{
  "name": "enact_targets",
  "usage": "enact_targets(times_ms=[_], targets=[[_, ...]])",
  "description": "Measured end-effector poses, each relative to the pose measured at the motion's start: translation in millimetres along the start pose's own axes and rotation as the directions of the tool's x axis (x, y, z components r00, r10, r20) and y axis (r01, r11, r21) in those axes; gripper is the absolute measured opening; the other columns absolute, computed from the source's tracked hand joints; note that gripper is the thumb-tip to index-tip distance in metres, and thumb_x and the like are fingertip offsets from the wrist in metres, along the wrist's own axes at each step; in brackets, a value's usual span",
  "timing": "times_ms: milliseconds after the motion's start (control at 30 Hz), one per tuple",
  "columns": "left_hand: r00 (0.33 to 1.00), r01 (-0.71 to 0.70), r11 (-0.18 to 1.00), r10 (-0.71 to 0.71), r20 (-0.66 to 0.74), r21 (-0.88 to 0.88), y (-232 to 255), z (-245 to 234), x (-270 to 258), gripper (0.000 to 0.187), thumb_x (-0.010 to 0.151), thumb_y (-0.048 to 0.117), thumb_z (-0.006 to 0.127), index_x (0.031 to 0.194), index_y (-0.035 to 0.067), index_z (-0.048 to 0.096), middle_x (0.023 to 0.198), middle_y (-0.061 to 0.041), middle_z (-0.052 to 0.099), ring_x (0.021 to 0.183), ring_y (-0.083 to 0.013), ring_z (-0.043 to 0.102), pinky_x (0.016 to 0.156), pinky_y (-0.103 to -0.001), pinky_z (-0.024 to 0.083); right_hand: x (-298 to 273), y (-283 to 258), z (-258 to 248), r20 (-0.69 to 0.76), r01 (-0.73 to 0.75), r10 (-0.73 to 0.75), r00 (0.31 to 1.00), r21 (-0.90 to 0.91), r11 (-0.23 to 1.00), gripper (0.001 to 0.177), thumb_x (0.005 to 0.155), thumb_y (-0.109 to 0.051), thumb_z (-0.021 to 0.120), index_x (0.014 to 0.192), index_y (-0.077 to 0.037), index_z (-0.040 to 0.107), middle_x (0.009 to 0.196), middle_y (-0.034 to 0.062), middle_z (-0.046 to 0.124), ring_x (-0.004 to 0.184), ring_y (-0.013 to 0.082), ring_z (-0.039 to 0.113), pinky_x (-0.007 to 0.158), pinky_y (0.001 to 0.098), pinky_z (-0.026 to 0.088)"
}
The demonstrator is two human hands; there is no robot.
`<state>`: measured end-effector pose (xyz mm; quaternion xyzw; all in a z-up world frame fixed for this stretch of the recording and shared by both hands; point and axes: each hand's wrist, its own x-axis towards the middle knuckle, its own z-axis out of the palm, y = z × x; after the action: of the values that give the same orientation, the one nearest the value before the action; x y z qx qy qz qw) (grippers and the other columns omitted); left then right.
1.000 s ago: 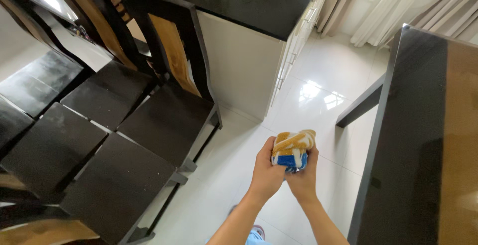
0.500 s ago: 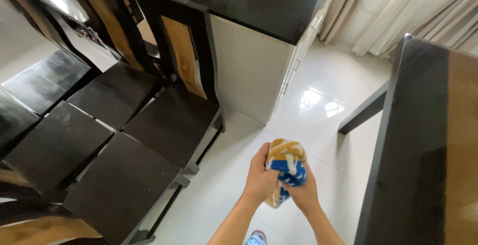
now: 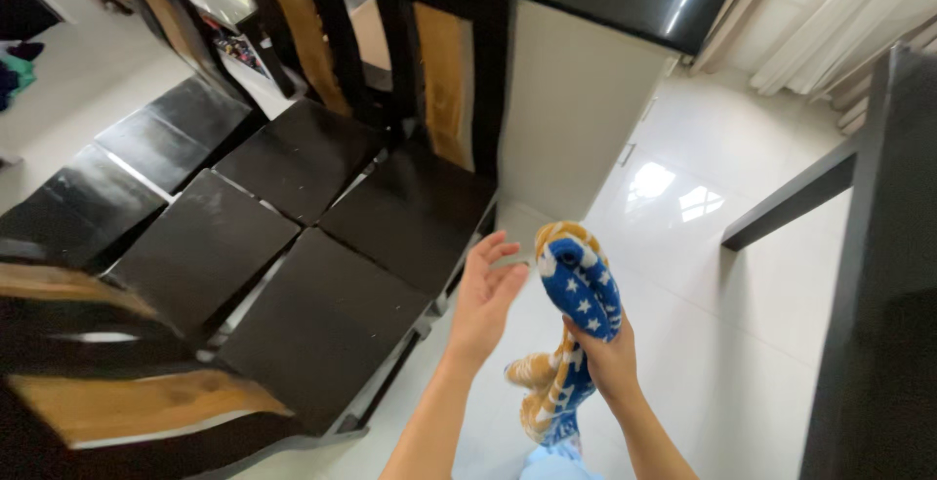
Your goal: The person sweeps the tiled floor with a broom, moving around furniture and a cardboard box. Then the person picks up a cloth and wipes the backrests of several dark wooden chairs.
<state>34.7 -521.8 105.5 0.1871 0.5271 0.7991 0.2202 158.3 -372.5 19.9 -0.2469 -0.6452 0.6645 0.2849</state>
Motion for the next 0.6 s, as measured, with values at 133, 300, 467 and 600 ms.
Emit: enact_targets(times_ms=[133,300,467,600], targets=[[0.998,-0.032,0.999,0.031,-0.046,-0.008,12,-51,-15,0.047,0.099,0.012,0.062,0.143,0.004,0.048,0.134,-0.011,0.059,0.113,-0.016,0.064,0.099,-0.03,0.05,-24,1,38,-0.017,-0.007,0.007,1.0,-0.013,1.0,0.043,0.079,-0.011,0.079,0.118,0.0,0.065,0.099,0.0073,0.072,0.087,0.0146,0.067,0.079,0.027,0.053],[0.996,-0.02,1.0,0.021,-0.091,0.007,27,-97,-43,0.034,0.1,0.013,0.059,0.132,0.002,0.057,0.123,-0.008,0.067,0.108,-0.0154,0.065,0.096,-0.03,0.051,-57,-3,78,-0.041,-0.01,0.011,0.999,0.023,1.0,0.044,0.079,-0.012,0.08,0.118,0.0,0.065,0.102,0.0063,0.072,0.09,0.0139,0.066,0.082,0.0271,0.053],[0.991,0.022,0.999,-0.016,-0.132,0.049,39,-132,-74,0.026,0.102,0.014,0.059,0.124,0.002,0.063,0.115,-0.006,0.07,0.106,-0.0137,0.066,0.094,-0.029,0.051,-90,-3,106,-0.089,0.011,-0.01,0.996,0.008,1.0,0.049,0.082,-0.016,0.079,0.124,-0.001,0.061,0.107,0.0062,0.07,0.094,0.0126,0.065,0.084,0.0266,0.052],[0.99,0.007,1.0,-0.004,-0.14,0.022,45,-157,-99,0.024,0.101,0.012,0.059,0.122,0.001,0.064,0.113,-0.005,0.07,0.103,-0.0125,0.066,0.092,-0.028,0.051,-113,0,120,-0.096,-0.001,-0.001,0.995,-0.025,1.0,0.043,0.09,-0.02,0.074,0.126,-0.003,0.06,0.109,0.0051,0.07,0.097,0.0115,0.064,0.087,0.0254,0.051]])
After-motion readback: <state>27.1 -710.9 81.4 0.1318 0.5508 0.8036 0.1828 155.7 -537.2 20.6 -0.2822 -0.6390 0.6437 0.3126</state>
